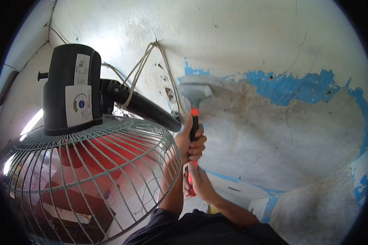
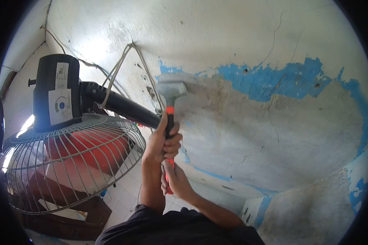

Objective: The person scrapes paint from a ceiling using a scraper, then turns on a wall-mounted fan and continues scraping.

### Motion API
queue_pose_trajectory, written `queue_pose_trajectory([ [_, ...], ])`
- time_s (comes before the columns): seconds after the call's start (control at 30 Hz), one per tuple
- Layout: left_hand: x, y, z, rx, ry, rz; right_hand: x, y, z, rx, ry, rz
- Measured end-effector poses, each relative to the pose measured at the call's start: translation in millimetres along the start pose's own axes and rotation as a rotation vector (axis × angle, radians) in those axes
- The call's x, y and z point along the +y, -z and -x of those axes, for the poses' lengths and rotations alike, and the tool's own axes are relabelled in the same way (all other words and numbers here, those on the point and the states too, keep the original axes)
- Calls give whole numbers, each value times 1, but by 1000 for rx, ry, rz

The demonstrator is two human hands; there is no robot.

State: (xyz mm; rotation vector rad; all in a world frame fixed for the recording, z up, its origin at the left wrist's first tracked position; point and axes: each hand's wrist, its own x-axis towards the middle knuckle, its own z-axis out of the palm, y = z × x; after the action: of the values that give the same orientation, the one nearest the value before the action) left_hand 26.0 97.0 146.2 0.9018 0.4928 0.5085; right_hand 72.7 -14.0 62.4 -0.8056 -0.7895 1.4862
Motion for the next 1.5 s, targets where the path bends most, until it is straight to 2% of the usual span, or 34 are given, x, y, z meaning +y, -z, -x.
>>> queue_pose_trajectory([
  [0.07, -1, -3, -2, -20, 49, 14, -9, 7, -4, -4, -11, 16],
  [0.27, -3, 4, -2, 1, 13, 14, 12, 5, -1, -7, -3, 24],
  [0.43, 6, -5, 2, -19, 57, 9, -6, 4, 2, 2, -15, 39],
  [0.63, -1, -5, -7, 0, 18, 9, 2, 7, 6, 3, 15, 90],
  [0.67, -2, -6, -6, 0, 42, 24, -6, 9, 4, 46, -41, 30],
  [0.8, 1, -5, -5, -12, -22, -1, -13, 7, 0, -22, 7, 78],
  [0.9, -14, 1, -2, -16, 74, 24, 4, 8, 10, 15, -16, 60],
  [1.03, 7, -10, -3, -20, -14, 8, -13, 3, 6, -13, -15, 54],
  [1.17, -13, 3, -3, 4, 8, 26, -1, 11, 7, -23, -30, 52],
  [1.2, -12, -1, -2, -45, 35, 36, 0, 12, 7, -37, 21, 97],
  [1.33, 3, -12, -7, -54, -22, 14, -27, 16, 2, -78, 18, 147],
  [1.43, -13, -2, -10, -12, -61, 2, -8, 25, 3, -13, 3, 169],
  [1.5, -16, -2, -10, -71, -14, 22, 1, 26, 7, -4, 16, 168],
])
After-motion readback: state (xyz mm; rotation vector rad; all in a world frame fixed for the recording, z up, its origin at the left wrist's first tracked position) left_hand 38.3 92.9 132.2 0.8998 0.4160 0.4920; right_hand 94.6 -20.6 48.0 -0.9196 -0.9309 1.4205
